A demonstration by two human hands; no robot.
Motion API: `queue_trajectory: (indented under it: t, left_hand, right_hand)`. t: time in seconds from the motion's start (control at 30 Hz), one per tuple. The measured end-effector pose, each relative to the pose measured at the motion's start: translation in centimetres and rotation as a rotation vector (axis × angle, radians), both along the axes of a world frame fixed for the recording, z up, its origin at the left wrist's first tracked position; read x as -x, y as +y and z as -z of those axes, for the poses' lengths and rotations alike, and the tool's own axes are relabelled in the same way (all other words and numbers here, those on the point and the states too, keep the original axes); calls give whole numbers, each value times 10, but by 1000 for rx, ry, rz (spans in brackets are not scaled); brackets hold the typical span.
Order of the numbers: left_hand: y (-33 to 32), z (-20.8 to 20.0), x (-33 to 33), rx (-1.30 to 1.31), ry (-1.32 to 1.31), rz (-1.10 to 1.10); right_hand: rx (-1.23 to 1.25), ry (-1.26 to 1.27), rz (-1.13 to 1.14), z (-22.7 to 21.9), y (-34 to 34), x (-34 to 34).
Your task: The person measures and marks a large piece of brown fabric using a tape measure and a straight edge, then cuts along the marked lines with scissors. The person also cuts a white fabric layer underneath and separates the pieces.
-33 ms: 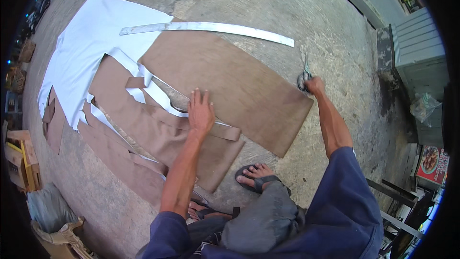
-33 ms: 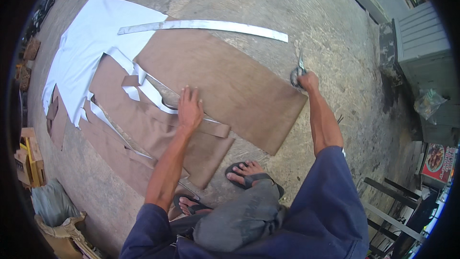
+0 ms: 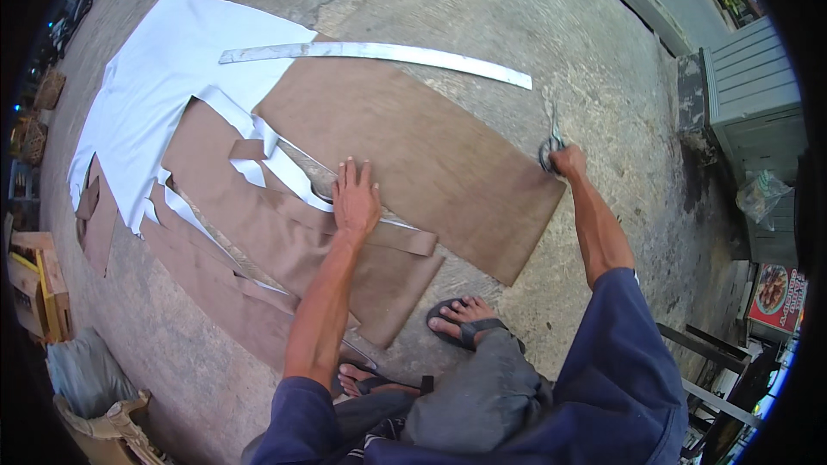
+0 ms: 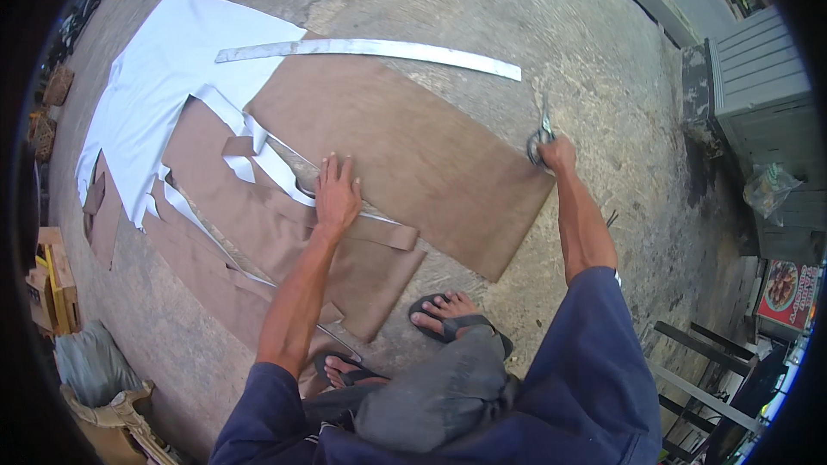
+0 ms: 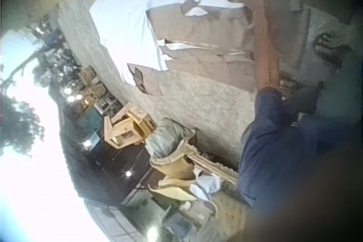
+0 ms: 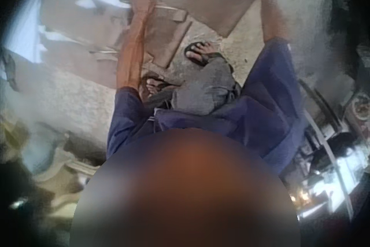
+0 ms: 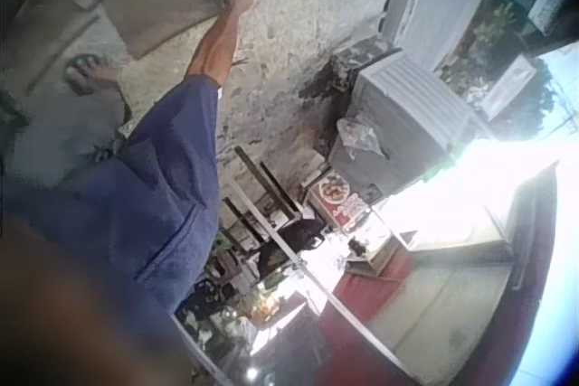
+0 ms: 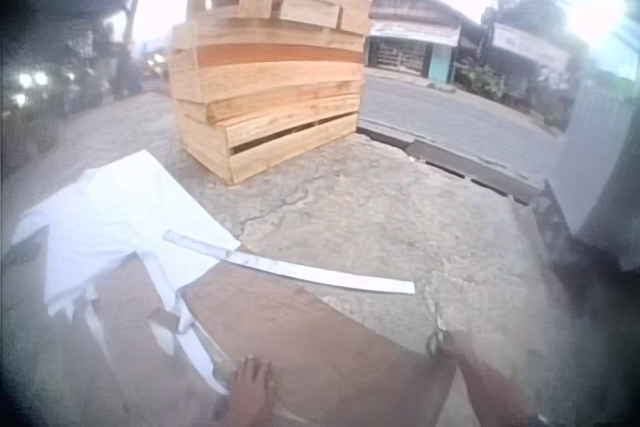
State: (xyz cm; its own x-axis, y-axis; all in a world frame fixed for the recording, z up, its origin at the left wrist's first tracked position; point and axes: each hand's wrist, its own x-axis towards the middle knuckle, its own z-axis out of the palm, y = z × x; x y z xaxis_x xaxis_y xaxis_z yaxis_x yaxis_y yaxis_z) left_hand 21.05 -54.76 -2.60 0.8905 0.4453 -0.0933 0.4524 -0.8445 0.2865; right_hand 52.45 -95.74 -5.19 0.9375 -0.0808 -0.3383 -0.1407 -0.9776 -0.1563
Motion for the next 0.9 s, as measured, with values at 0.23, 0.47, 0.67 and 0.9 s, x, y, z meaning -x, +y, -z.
queue_trajectory:
  t: [0.23,0.47,0.67,0.9]
  left_hand:
    - [49,-7,13,-11,187,78]
    - [53,-1,6,-70,170,119]
    - [-10,-9,-2,-125,51,257]
    - [-176,-8,31,286,-43,805]
  right_hand:
    - [-758,-126,640,-25,-17,127]
    - [-714,-300,715,-62,-48,327]
    - [-840,164,693,-80,-79,418]
    - [-1482,674,904,-81,-30,505]
